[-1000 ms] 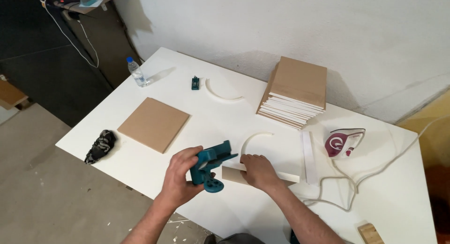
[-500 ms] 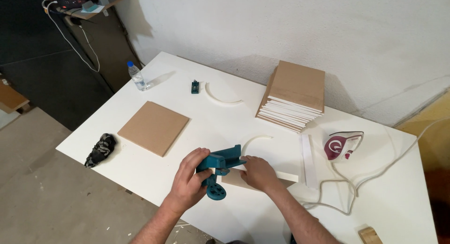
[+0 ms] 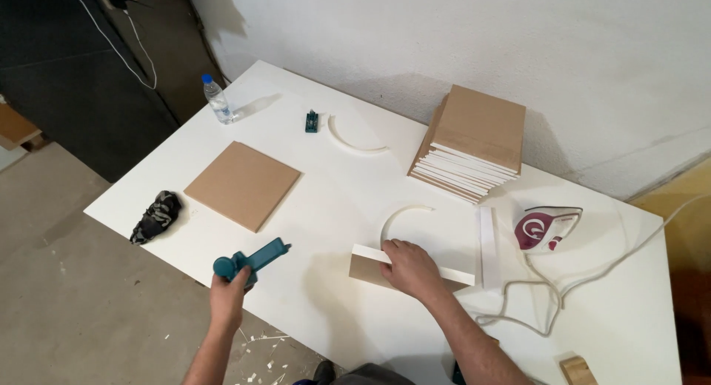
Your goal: The person places a white strip on a brown board and irons it with a clothes iron. They then use a small wooden block to press the strip, followed by a blue clamp to secure it. Finally, they sand the edges of the board with a sanding block and a sanding tool.
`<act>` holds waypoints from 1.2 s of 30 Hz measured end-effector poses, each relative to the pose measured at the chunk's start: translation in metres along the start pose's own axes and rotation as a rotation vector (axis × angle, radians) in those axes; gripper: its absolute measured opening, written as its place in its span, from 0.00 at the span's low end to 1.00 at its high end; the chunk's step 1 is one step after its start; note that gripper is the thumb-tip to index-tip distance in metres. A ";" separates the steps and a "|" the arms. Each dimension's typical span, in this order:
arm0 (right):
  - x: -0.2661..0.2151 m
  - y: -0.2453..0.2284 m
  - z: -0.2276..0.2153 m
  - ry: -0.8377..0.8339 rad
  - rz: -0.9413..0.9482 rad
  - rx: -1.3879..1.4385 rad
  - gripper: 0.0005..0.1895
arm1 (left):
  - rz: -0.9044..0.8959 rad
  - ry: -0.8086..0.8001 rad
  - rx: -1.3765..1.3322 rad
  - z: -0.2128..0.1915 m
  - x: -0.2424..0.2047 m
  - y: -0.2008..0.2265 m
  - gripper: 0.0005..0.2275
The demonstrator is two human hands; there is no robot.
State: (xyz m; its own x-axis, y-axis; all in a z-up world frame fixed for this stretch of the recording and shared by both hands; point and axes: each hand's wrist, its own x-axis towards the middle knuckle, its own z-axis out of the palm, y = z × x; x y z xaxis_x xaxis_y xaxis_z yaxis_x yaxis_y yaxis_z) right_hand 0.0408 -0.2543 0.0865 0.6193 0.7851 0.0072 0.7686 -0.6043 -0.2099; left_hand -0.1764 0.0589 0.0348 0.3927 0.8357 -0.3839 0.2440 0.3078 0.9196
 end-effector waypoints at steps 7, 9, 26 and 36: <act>-0.004 -0.011 -0.022 -0.071 0.082 0.023 0.11 | -0.154 0.044 0.431 -0.002 0.081 -0.058 0.22; -0.005 -0.026 -0.053 -0.204 0.108 0.077 0.15 | -0.031 -0.044 0.515 0.013 0.102 -0.065 0.29; -0.125 -0.022 -0.031 0.321 0.376 0.283 0.07 | 0.149 -0.196 1.041 0.133 0.234 -0.098 0.28; -0.201 -0.100 -0.042 0.710 0.445 0.503 0.05 | 0.206 -0.106 0.967 0.145 0.231 -0.038 0.24</act>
State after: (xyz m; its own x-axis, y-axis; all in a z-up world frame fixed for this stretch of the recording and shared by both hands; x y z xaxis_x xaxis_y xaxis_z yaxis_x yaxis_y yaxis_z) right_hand -0.1538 -0.3578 0.1472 0.9154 0.1356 0.3789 0.3852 -0.5679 -0.7274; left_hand 0.0337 0.1740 -0.1004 0.5741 0.7719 -0.2730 0.7617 -0.3813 0.5239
